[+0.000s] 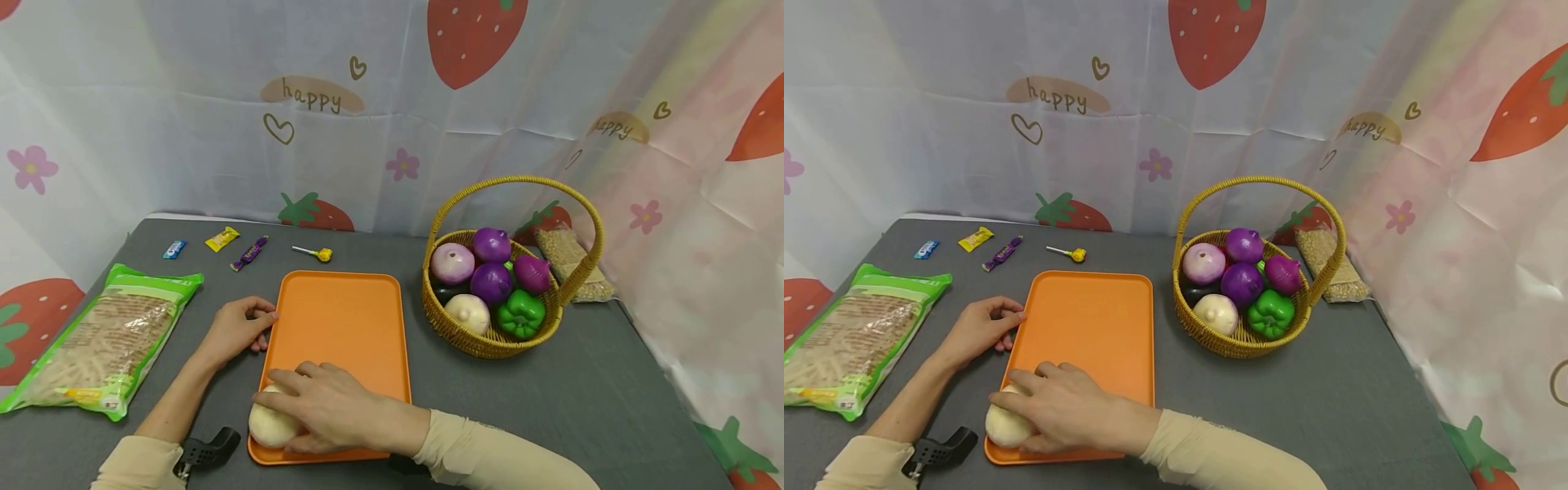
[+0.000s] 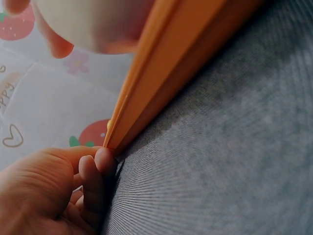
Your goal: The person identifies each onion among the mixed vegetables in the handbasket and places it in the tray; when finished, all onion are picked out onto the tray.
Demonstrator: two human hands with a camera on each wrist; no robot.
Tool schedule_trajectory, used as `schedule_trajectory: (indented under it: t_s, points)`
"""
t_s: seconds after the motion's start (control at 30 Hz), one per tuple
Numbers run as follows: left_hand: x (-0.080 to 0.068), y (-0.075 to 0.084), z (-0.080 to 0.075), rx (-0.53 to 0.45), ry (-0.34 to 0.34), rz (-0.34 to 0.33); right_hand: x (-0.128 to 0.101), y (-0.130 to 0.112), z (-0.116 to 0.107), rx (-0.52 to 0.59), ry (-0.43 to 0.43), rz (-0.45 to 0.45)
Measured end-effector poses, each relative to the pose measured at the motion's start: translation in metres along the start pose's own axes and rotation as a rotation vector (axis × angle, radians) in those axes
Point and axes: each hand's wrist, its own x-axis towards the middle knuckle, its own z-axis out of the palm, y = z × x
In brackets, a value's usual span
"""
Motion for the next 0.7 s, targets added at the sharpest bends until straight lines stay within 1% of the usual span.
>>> schedule_trajectory:
  t_s: [0.1,0.23,0.3,0.4,0.47,0.57,0.7]
  points:
    - [-0.0002,0.0005,-0.0002,0.000,-0.003,-0.002,0.0005,0.0003,0.0002,-0.006,0.009,-0.006]
    - [-0.0004,0.0012,-0.0001,-0.005,-0.003,-0.004,0.0010,0.0011,0.0002,-0.010,0.019,0.006]
    - [-0.0003,0.0013,0.0001,-0.007,-0.004,-0.005,0.0009,0.0015,-0.0006,0.019,0.013,0.021]
    - [-0.0001,0.0012,0.0003,-0.006,-0.003,-0.007,0.0008,0.0019,-0.0017,0.092,-0.005,0.052]
    - [0.0000,0.0011,0.0003,-0.007,-0.002,-0.008,0.0006,0.0017,-0.0019,0.115,-0.011,0.068]
    - [0.0001,0.0013,0.0002,-0.008,-0.002,-0.008,0.0004,0.0011,-0.0014,0.109,-0.010,0.082]
    - [-0.0001,0.0018,0.0000,-0.005,-0.002,-0.008,0.0006,0.0002,0.0005,0.077,-0.014,0.055]
